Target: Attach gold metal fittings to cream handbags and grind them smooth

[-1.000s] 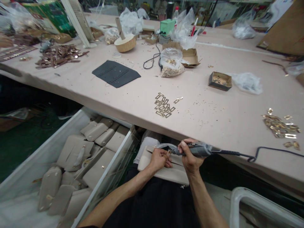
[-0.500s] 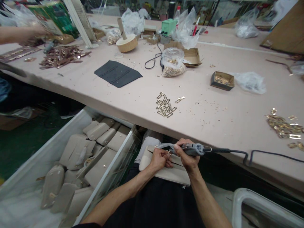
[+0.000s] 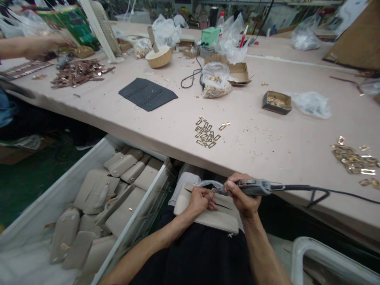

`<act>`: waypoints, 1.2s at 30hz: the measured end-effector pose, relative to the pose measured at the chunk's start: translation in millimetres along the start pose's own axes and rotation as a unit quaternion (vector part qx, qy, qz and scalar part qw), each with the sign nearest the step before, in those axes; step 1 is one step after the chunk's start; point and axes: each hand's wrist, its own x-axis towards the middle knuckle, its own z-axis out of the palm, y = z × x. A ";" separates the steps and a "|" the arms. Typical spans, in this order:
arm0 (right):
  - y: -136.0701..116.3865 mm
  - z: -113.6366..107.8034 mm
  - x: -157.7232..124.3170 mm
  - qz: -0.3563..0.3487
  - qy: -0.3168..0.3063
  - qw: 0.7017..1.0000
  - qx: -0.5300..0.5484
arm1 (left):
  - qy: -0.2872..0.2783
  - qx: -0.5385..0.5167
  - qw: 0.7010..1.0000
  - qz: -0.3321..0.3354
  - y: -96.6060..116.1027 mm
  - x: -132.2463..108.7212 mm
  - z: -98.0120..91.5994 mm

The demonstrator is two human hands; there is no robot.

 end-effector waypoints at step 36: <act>-13.1 -173.8 231.1 -0.035 0.313 0.929 0.196 | 0.034 -0.009 0.999 0.007 -25.1 34.3 -2.3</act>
